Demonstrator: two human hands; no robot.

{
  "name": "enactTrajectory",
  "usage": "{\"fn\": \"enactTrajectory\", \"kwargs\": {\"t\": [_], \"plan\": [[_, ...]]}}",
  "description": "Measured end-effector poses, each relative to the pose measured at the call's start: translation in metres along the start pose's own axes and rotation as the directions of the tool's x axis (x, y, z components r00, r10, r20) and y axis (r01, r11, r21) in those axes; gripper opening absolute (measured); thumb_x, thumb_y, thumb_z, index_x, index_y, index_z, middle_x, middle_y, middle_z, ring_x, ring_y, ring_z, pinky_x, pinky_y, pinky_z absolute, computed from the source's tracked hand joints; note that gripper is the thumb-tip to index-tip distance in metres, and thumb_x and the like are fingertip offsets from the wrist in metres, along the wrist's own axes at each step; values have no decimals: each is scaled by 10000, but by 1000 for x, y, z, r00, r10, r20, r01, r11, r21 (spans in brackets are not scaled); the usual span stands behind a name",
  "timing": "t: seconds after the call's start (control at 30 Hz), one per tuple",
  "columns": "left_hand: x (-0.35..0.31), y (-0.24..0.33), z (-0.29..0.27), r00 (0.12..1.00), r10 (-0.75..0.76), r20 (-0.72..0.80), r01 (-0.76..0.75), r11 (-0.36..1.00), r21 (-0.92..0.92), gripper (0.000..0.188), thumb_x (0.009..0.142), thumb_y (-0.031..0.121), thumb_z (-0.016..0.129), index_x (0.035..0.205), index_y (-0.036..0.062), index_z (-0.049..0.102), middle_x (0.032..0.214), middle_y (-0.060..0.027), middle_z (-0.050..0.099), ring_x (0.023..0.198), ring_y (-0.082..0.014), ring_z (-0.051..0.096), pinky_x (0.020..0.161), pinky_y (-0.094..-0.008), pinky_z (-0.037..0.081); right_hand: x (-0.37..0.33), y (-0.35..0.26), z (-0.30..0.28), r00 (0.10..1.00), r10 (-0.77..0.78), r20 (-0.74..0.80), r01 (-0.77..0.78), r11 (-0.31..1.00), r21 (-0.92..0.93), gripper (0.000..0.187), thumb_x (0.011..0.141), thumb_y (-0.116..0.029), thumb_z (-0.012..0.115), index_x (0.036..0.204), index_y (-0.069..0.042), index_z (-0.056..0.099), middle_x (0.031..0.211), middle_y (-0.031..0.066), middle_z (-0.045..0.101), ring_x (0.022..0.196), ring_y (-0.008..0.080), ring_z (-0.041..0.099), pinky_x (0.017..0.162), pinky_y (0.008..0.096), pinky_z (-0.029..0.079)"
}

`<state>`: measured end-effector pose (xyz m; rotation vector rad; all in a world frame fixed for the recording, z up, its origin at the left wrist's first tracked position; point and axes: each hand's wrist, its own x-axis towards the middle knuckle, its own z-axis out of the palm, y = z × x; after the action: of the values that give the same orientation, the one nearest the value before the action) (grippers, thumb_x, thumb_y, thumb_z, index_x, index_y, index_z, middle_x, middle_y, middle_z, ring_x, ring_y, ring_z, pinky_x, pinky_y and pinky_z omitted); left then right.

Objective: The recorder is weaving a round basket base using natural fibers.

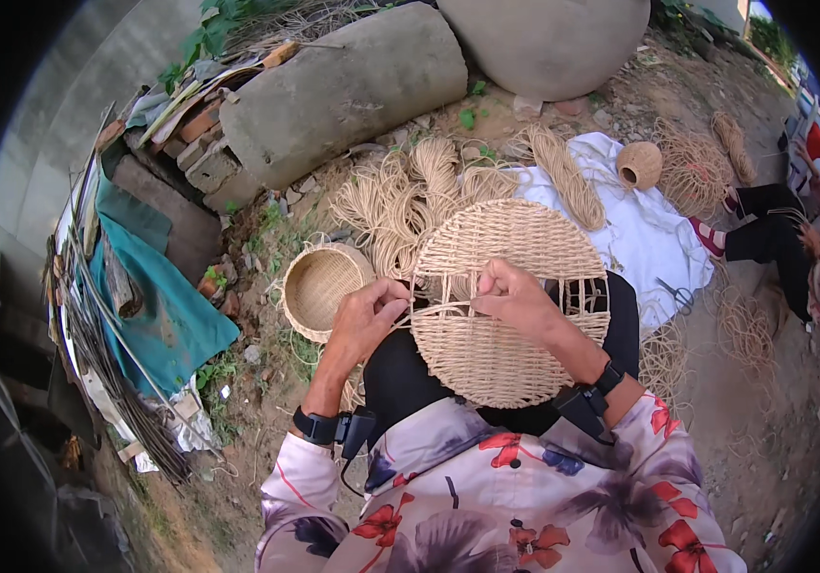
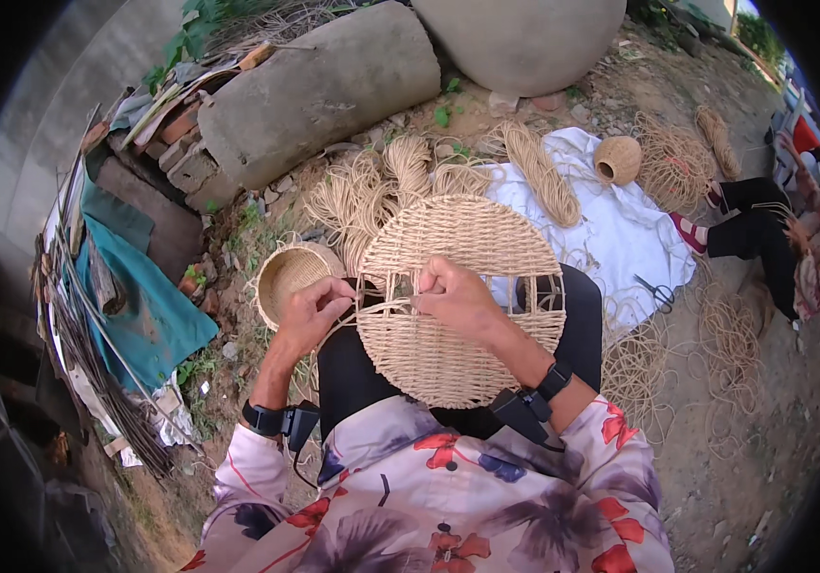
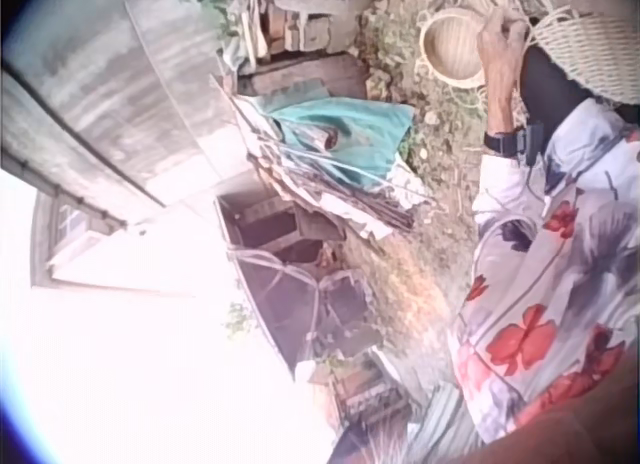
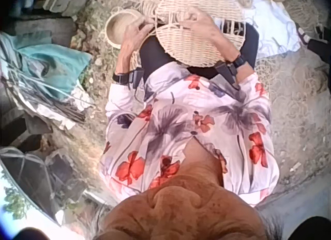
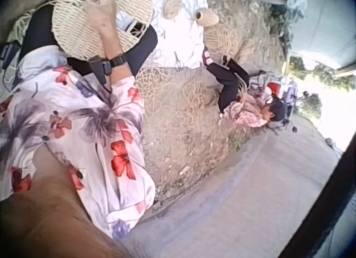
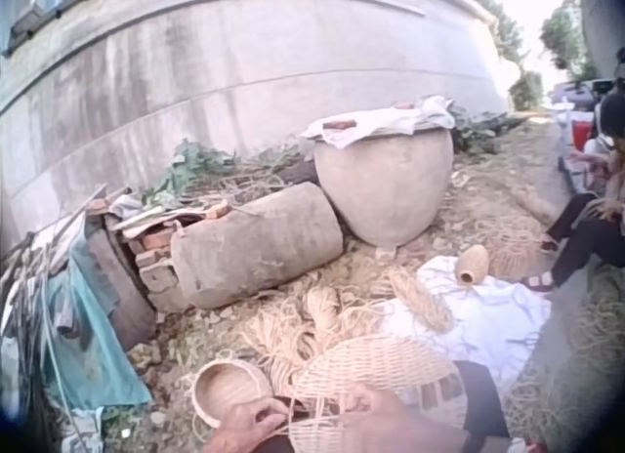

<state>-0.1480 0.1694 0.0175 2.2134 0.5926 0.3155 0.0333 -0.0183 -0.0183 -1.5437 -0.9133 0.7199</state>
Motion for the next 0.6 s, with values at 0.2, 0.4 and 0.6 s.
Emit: {"fn": "enactTrajectory", "kwargs": {"t": [0.2,0.4,0.6], "plan": [[-5,-19,3,999,-41,19,44,980,-195,110,913,83,656,1014,45,678,732,22,607,674,-39,531,610,-223,447,-22,-18,-49,999,36,31,-20,908,-419,85,859,-114,669,852,-62,603,673,-60,513,604,54,479,565,239,405],[-37,10,-20,950,-260,170,290,940,-181,356,941,278,683,1223,79,595,735,-21,643,643,-57,548,587,-260,431,-53,5,-86,972,208,-113,-182,962,205,66,902,-93,647,867,-53,608,663,-45,535,594,64,514,572,211,416],[-20,19,-54,954,-49,-295,113,973,201,365,882,211,707,1204,58,627,786,-47,668,636,-131,588,690,-284,490,-67,15,-86,980,10,-197,-35,992,-125,140,931,-187,667,893,-63,614,638,-39,574,496,35,414,484,223,336]]}}
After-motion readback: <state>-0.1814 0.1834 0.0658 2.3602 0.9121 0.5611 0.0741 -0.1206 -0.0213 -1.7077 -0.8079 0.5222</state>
